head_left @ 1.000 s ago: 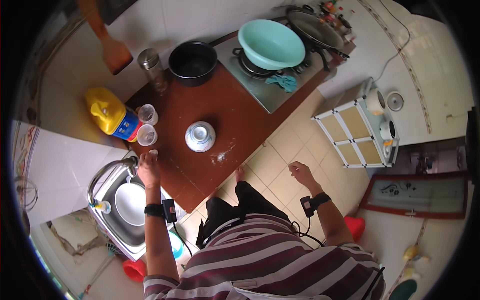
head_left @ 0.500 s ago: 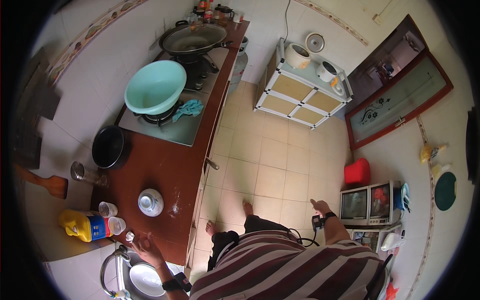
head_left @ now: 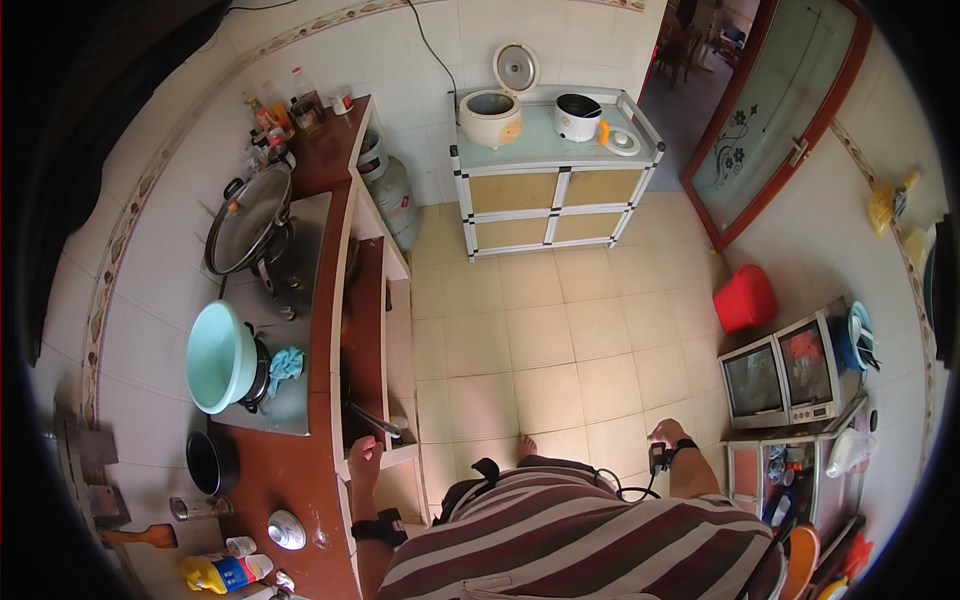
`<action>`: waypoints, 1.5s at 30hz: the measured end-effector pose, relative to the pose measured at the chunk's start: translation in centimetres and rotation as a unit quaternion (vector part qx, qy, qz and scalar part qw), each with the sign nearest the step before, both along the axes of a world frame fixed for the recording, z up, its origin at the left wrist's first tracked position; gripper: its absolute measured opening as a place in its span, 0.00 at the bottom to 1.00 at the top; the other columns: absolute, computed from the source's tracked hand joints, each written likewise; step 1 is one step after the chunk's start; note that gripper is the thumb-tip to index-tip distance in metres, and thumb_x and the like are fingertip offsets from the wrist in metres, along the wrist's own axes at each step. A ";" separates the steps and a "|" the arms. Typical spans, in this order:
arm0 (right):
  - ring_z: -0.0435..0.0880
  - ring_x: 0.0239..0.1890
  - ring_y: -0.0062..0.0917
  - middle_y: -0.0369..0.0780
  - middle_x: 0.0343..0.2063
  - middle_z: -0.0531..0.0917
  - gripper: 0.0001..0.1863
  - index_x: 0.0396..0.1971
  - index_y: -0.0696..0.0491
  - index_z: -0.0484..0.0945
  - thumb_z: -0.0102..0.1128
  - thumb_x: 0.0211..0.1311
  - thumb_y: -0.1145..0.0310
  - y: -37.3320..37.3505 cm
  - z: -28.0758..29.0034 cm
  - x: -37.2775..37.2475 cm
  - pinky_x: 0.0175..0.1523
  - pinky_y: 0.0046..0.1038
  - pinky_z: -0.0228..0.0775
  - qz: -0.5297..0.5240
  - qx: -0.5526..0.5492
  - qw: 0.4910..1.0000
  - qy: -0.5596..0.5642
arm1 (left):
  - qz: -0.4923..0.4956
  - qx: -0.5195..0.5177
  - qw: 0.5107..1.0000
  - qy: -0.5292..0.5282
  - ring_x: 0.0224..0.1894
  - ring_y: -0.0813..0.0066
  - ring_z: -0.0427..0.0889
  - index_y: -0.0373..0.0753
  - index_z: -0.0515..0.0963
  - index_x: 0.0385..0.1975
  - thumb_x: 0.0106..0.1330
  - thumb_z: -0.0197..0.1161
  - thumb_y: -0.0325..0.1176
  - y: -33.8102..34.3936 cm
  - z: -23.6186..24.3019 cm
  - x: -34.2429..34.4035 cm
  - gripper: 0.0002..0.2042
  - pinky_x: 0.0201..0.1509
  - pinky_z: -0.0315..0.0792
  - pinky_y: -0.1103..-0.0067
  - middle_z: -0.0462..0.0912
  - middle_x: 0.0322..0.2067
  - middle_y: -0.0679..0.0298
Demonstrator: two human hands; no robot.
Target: Kneading dough on a counter, washing a pot in the sink, and putting away a bag of flour.
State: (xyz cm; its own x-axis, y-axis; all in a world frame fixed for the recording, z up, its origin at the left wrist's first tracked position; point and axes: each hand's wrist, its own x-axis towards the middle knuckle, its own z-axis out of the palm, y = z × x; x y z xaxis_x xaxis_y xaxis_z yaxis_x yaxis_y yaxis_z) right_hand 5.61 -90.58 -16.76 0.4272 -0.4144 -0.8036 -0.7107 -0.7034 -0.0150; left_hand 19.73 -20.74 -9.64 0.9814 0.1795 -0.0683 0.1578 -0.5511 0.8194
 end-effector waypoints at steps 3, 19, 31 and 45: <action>0.84 0.41 0.36 0.42 0.36 0.86 0.18 0.35 0.53 0.83 0.65 0.52 0.54 -4.1 1.1 3.0 0.47 0.35 0.76 -0.015 0.006 0.998 -0.054 | 0.098 -0.188 0.929 0.303 0.36 0.70 0.81 0.36 0.74 0.48 0.65 0.61 0.40 -4.3 -2.7 3.3 0.17 0.38 0.77 0.74 0.79 0.36 0.61; 0.84 0.29 0.29 0.40 0.30 0.82 0.17 0.42 0.57 0.77 0.62 0.60 0.60 -21.1 3.9 23.5 0.31 0.29 0.77 -0.268 0.162 0.943 -0.115 | 0.070 -0.226 0.881 0.409 0.16 0.76 0.69 0.42 0.69 0.21 0.63 0.56 0.40 -18.1 -16.5 31.6 0.12 0.18 0.65 0.77 0.68 0.17 0.68; 0.82 0.38 0.40 0.46 0.37 0.83 0.12 0.40 0.55 0.80 0.56 0.65 0.63 -35.7 12.7 62.6 0.45 0.34 0.73 0.062 0.070 0.846 -0.524 | -0.241 -0.196 0.892 0.328 0.51 0.74 0.71 0.44 0.71 0.55 0.65 0.56 0.54 -64.0 4.4 62.7 0.25 0.55 0.68 0.70 0.74 0.49 0.68; 0.81 0.33 0.40 0.42 0.29 0.81 0.15 0.36 0.52 0.76 0.62 0.58 0.57 -35.1 15.2 91.4 0.36 0.38 0.71 0.255 0.050 0.851 -0.457 | -0.075 -0.360 0.856 0.364 0.71 0.63 0.50 0.34 0.51 0.68 0.63 0.56 0.60 -86.9 3.6 69.0 0.43 0.70 0.48 0.61 0.53 0.68 0.57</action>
State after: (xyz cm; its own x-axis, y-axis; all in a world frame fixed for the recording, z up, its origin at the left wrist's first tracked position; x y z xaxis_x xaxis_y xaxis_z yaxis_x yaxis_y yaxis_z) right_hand 97.05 -125.70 -1.57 0.9963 0.0619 -0.0599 0.0261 -0.8797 -0.4748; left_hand 88.71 -107.68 -6.07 0.6403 -0.2907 -0.7110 0.7422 -0.0042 0.6702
